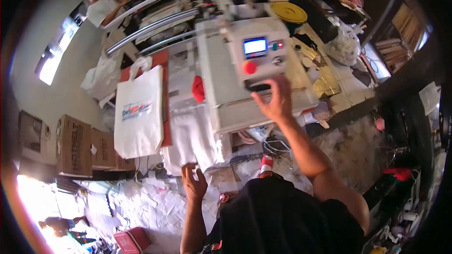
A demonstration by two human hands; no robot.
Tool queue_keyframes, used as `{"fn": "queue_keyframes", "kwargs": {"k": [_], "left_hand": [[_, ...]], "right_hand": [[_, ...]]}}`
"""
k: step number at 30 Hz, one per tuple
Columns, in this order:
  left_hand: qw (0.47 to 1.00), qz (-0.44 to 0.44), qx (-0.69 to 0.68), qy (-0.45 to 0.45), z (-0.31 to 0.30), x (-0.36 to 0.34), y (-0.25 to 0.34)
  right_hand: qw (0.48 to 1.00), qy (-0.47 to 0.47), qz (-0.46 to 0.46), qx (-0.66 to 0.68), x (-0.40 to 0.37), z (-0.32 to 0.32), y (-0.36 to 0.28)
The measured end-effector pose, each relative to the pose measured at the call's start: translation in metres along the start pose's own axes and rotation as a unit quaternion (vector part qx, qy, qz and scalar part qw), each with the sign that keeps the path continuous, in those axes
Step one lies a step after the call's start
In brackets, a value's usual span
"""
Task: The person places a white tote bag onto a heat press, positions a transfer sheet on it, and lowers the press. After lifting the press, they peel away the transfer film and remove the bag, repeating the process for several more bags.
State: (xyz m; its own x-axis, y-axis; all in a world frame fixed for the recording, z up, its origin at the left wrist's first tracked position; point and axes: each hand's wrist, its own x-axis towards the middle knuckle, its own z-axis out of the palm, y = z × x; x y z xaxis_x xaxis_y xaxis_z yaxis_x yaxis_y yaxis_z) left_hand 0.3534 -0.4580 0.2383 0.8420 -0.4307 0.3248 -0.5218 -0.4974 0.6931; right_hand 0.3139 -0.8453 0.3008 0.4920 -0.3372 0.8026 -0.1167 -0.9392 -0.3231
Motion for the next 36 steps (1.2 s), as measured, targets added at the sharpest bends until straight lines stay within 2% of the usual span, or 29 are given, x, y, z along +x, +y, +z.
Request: {"fn": "queue_keyframes", "kwargs": {"k": [2, 3, 5, 7, 9, 10, 11, 13, 14, 15, 16, 17, 18, 19, 20, 21, 22, 23, 24, 26, 28, 29, 30, 31, 32, 33, 34, 36], "left_hand": [[0.994, -0.065, 0.085, -0.023, -0.021, -0.072, -0.074], [0.992, -0.089, 0.077, -0.041, -0.037, -0.106, -0.099], [0.984, -0.147, 0.066, -0.072, -0.056, -0.189, -0.181], [0.967, -0.212, 0.097, -0.106, -0.091, -0.258, -0.216], [0.943, -0.269, 0.145, -0.133, -0.123, -0.311, -0.243], [0.932, -0.290, 0.163, -0.144, -0.132, -0.343, -0.268], [0.932, -0.272, 0.192, -0.142, -0.138, -0.377, -0.297], [0.904, -0.138, 0.294, -0.278, -0.146, -0.434, -0.353], [0.903, -0.145, 0.293, -0.277, -0.154, -0.429, -0.348], [0.872, -0.134, 0.300, -0.363, -0.168, -0.413, -0.332], [0.831, -0.120, 0.304, -0.449, -0.177, -0.406, -0.323], [0.830, -0.125, 0.304, -0.451, -0.176, -0.402, -0.322], [0.861, -0.199, 0.265, -0.387, -0.173, -0.401, -0.328], [0.880, -0.272, 0.223, -0.318, -0.170, -0.401, -0.330], [0.899, -0.342, 0.180, -0.206, -0.167, -0.396, -0.326], [0.897, -0.346, 0.185, -0.201, -0.168, -0.372, -0.326], [0.866, -0.473, 0.104, -0.127, -0.170, -0.360, -0.317], [0.808, -0.587, 0.020, -0.050, -0.174, -0.354, -0.310], [0.800, -0.600, -0.019, -0.018, -0.173, -0.361, -0.319], [0.795, -0.607, 0.003, -0.026, -0.182, -0.355, -0.314], [0.794, -0.606, 0.024, -0.033, -0.196, -0.340, -0.307], [0.787, -0.610, 0.025, -0.084, -0.206, -0.329, -0.298], [0.780, -0.611, 0.026, -0.134, -0.213, -0.318, -0.298], [0.804, -0.587, -0.008, -0.090, -0.214, -0.329, -0.308], [0.794, -0.603, -0.014, -0.081, -0.218, -0.325, -0.310], [0.782, -0.619, -0.020, -0.072, -0.221, -0.322, -0.313], [0.783, -0.618, -0.021, -0.074, -0.228, -0.320, -0.323], [0.779, -0.600, -0.039, -0.176, -0.246, -0.316, -0.348]], "right_hand": [[0.998, 0.012, 0.043, -0.037, 0.008, 0.001, -0.005], [0.997, 0.013, 0.064, -0.049, 0.011, 0.003, -0.006], [0.994, 0.069, 0.041, -0.078, 0.007, 0.016, 0.006], [0.997, 0.048, 0.024, -0.058, 0.004, 0.014, 0.021], [0.994, 0.070, 0.004, -0.078, 0.011, 0.009, 0.003], [0.990, 0.090, 0.024, -0.108, 0.009, 0.010, -0.014], [0.983, 0.110, 0.044, -0.139, 0.005, 0.010, -0.031], [0.978, 0.124, 0.032, -0.166, -0.013, 0.019, -0.065], [0.988, 0.105, 0.051, -0.098, -0.025, 0.033, -0.091], [0.994, 0.083, 0.071, -0.031, -0.033, 0.052, -0.118], [0.997, 0.050, 0.053, 0.037, -0.040, 0.078, -0.141], [0.994, 0.018, 0.036, 0.105, -0.042, 0.108, -0.169], [0.989, -0.018, 0.046, 0.138, -0.034, 0.134, -0.208], [0.980, -0.071, 0.054, 0.175, -0.038, 0.173, -0.215], [0.981, -0.089, 0.019, 0.172, -0.036, 0.216, -0.233], [0.979, -0.102, -0.017, 0.174, -0.018, 0.273, -0.254], [0.976, -0.122, -0.013, 0.177, -0.009, 0.311, -0.260], [0.973, -0.146, -0.007, 0.180, -0.003, 0.342, -0.265], [0.977, -0.147, -0.014, 0.152, 0.005, 0.371, -0.271], [0.980, -0.153, -0.020, 0.125, 0.015, 0.412, -0.276], [0.955, -0.291, 0.056, -0.019, 0.025, 0.440, -0.280], [0.955, -0.290, 0.057, -0.019, 0.028, 0.445, -0.282], [0.939, -0.333, 0.064, -0.054, 0.031, 0.449, -0.280], [0.920, -0.376, 0.072, -0.089, 0.033, 0.452, -0.278], [0.934, -0.341, 0.096, -0.050, 0.029, 0.460, -0.273], [0.934, -0.339, 0.096, -0.052, 0.026, 0.469, -0.265], [0.926, -0.351, 0.138, -0.026, 0.027, 0.475, -0.259], [0.907, -0.364, 0.213, -0.003, 0.034, 0.483, -0.254]]}}
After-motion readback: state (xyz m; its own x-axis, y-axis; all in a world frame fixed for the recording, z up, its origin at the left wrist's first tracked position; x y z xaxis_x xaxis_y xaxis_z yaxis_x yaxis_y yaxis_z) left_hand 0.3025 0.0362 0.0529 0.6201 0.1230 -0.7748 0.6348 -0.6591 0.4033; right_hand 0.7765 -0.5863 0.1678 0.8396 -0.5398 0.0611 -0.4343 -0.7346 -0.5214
